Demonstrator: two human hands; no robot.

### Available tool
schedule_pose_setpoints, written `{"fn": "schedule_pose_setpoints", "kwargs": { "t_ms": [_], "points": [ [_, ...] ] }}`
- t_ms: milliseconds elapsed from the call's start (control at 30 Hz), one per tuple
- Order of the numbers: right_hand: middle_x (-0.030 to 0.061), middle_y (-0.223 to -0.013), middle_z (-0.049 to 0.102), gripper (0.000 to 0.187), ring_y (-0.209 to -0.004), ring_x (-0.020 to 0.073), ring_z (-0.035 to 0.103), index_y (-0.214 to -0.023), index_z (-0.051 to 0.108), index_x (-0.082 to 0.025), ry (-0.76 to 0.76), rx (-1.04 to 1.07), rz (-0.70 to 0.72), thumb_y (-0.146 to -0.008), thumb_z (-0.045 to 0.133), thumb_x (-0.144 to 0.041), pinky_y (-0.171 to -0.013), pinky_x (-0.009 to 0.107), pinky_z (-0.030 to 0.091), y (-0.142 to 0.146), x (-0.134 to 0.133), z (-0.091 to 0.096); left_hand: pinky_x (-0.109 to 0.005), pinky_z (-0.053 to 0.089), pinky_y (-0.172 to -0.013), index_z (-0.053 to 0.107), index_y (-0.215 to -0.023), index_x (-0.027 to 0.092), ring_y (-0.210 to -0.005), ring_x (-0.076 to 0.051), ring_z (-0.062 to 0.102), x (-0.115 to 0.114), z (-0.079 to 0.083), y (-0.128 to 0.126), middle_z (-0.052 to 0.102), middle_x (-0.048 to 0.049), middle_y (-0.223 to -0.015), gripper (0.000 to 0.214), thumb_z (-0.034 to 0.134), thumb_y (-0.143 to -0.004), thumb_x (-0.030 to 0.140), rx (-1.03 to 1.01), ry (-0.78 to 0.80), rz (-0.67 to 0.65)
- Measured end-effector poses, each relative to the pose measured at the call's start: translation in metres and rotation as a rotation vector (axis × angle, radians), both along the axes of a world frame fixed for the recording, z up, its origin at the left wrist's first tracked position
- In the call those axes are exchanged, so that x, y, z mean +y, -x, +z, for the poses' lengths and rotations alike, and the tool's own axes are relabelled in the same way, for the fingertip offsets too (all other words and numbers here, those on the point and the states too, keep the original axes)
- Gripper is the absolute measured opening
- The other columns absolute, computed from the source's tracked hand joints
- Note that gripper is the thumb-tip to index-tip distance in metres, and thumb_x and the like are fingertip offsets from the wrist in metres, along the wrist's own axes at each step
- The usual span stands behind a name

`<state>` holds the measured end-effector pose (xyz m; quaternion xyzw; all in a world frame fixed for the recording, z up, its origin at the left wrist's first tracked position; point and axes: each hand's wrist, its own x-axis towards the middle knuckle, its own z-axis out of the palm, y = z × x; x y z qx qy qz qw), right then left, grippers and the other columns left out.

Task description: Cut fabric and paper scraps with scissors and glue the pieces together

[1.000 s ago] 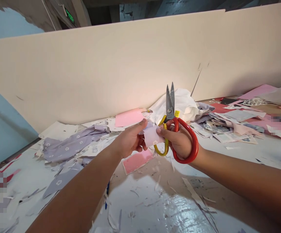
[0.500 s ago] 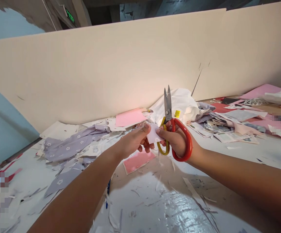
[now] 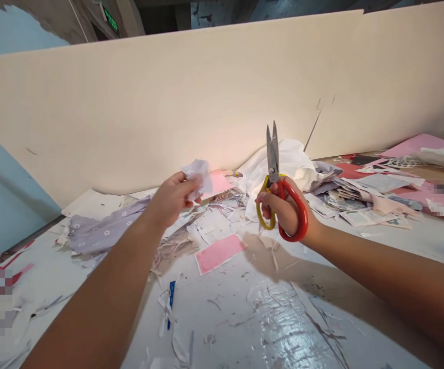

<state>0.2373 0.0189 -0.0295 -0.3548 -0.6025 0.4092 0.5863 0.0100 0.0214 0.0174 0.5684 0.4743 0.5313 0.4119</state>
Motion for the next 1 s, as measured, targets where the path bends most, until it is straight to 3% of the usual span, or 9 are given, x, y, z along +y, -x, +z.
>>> {"fn": "schedule_pose_setpoints", "kwargs": {
  "t_ms": [133,233,333,433,567,767,1000],
  "points": [
    [-0.0055,-0.064,0.053,0.026,-0.042,0.0078,0.044,-0.074,0.033,-0.023,-0.03,-0.132,-0.118,-0.069,0.058,-0.029,-0.04,0.023,0.038,-0.01,0.021,-0.015,-0.021,0.036,-0.046,0.048,-0.072,0.02,-0.061,-0.011,0.054,0.008,0.006,0.043,0.055,0.0025,-0.072,0.022,0.067,-0.061,0.026,-0.065,0.004,0.103],
    [-0.0047,-0.064,0.055,0.025,-0.043,0.0075,0.043,-0.075,0.034,-0.022,0.06,-0.169,-0.081,-0.071,0.057,-0.033,-0.041,0.022,0.037,-0.012,0.033,-0.033,-0.021,0.039,-0.05,0.049,-0.07,0.018,-0.064,-0.01,0.053,0.011,0.004,0.068,0.055,0.002,-0.075,0.024,0.069,-0.057,0.022,-0.064,0.039,0.204],
    [-0.0039,-0.065,0.056,0.024,-0.042,0.007,0.043,-0.077,0.034,-0.022,0.113,-0.136,-0.029,-0.073,0.055,-0.034,-0.041,0.022,0.036,-0.012,0.039,-0.045,-0.023,0.041,-0.051,0.051,-0.071,0.017,-0.063,-0.011,0.053,0.014,0.0,0.076,0.056,0.0005,-0.072,0.021,0.066,-0.056,0.019,-0.062,0.067,0.191],
    [-0.0048,-0.063,0.055,0.025,-0.042,0.0068,0.043,-0.077,0.034,-0.022,0.128,-0.116,-0.018,-0.072,0.055,-0.034,-0.042,0.022,0.036,-0.01,0.039,-0.047,-0.023,0.041,-0.051,0.052,-0.072,0.015,-0.058,-0.011,0.053,0.015,-0.005,0.063,0.055,0.0009,-0.066,0.022,0.065,-0.054,0.017,-0.052,0.093,0.117],
    [-0.0059,-0.064,0.056,0.028,-0.042,0.0071,0.043,-0.076,0.034,-0.022,0.155,-0.125,-0.007,-0.07,0.058,-0.035,-0.042,0.022,0.036,-0.007,0.035,-0.047,-0.024,0.043,-0.053,0.048,-0.071,0.016,-0.057,-0.011,0.056,0.01,-0.014,0.025,0.056,0.0014,-0.065,0.022,0.066,-0.059,0.023,-0.015,0.138,0.008],
    [-0.0052,-0.07,0.056,0.033,-0.047,0.0083,0.047,-0.079,0.033,-0.023,0.12,-0.157,0.031,-0.071,0.06,-0.039,-0.048,0.024,0.042,-0.004,0.028,-0.049,-0.025,0.045,-0.054,0.051,-0.094,0.023,-0.062,-0.014,0.063,-0.009,-0.014,-0.028,0.063,-0.0018,-0.08,0.023,0.056,-0.072,0.03,0.019,0.129,-0.159],
    [-0.0017,-0.075,0.058,0.03,-0.066,0.0161,0.056,-0.085,0.033,-0.024,-0.122,-0.382,0.086,-0.075,0.058,-0.037,-0.063,0.032,0.044,-0.005,0.021,-0.05,-0.022,0.043,-0.044,0.043,-0.099,0.025,-0.059,-0.015,0.065,-0.014,-0.007,-0.039,0.062,-0.001,-0.081,0.025,0.052,-0.075,0.025,-0.181,0.066,-0.092]
  ]
}}
